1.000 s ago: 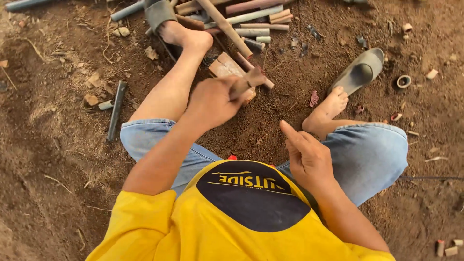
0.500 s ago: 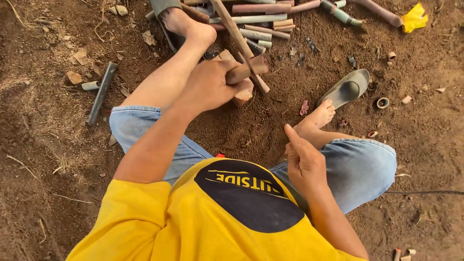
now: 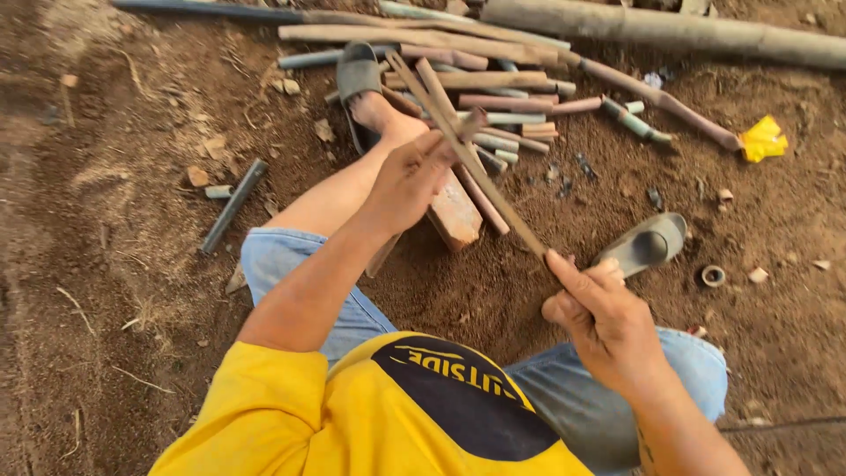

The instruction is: Cutting PVC pipes into smaller sections using a hand saw while sitting on the ground.

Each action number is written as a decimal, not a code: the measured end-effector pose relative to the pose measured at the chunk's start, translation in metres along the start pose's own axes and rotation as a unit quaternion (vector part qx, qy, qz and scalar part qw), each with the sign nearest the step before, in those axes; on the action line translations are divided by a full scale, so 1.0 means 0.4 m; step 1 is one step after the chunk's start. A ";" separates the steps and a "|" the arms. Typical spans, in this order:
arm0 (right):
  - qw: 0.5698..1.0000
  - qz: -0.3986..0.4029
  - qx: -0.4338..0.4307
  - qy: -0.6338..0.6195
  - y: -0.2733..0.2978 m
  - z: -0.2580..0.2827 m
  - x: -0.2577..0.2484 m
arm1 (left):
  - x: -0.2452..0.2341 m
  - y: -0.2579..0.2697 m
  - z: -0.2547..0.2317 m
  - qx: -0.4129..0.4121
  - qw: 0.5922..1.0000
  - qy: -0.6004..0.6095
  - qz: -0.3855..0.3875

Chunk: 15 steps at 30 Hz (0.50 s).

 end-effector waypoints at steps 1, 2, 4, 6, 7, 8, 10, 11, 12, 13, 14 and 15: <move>1.000 -0.001 -0.010 -0.004 0.003 -0.003 -0.002 | -0.011 -0.009 -0.009 0.006 1.000 -0.007 -0.005; 1.000 -0.005 0.010 0.003 0.010 -0.017 -0.003 | -0.027 -0.012 -0.015 0.008 1.000 -0.020 -0.020; 1.000 -0.013 0.021 0.003 0.022 -0.040 -0.008 | -0.037 -0.019 -0.008 0.014 0.998 -0.044 -0.038; 0.998 -0.031 0.047 -0.010 0.033 -0.074 -0.019 | -0.017 -0.024 0.066 -0.084 0.973 -0.213 0.008; 0.998 -0.035 0.039 -0.018 0.041 -0.084 -0.020 | 0.008 -0.013 0.064 -0.081 0.971 -0.224 0.004; 0.997 -0.028 0.064 0.012 0.042 -0.112 -0.017 | 0.045 -0.012 0.064 -0.077 0.973 -0.217 0.033; 0.995 -0.028 0.082 0.040 0.037 -0.138 -0.012 | 0.061 -0.031 0.107 -0.067 0.972 -0.218 0.060; 0.996 -0.031 0.079 0.037 0.031 -0.139 -0.006 | 0.032 -0.057 0.117 0.002 0.983 -0.180 0.024; 0.996 -0.030 0.081 0.037 0.039 -0.140 -0.007 | 0.012 -0.069 0.138 0.066 0.989 -0.133 -0.010; 0.995 -0.032 0.081 0.038 0.042 -0.138 -0.008 | 0.006 -0.067 0.089 0.069 0.989 -0.133 -0.009; 0.997 -0.040 0.064 0.023 0.040 -0.130 -0.013 | -0.006 -0.066 0.036 0.078 0.988 -0.134 -0.021; 0.998 -0.047 0.048 0.008 0.039 -0.123 -0.019 | -0.019 -0.064 -0.017 0.087 0.987 -0.134 -0.034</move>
Point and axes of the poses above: each hand's wrist, its own y-axis away from the middle knuckle, its own x-axis out of the palm, z = x × y, the point moved 9 cm from there along -y, towards the middle knuckle, and after that the axes turned 6 degrees about -y, right-handed, at the moved point
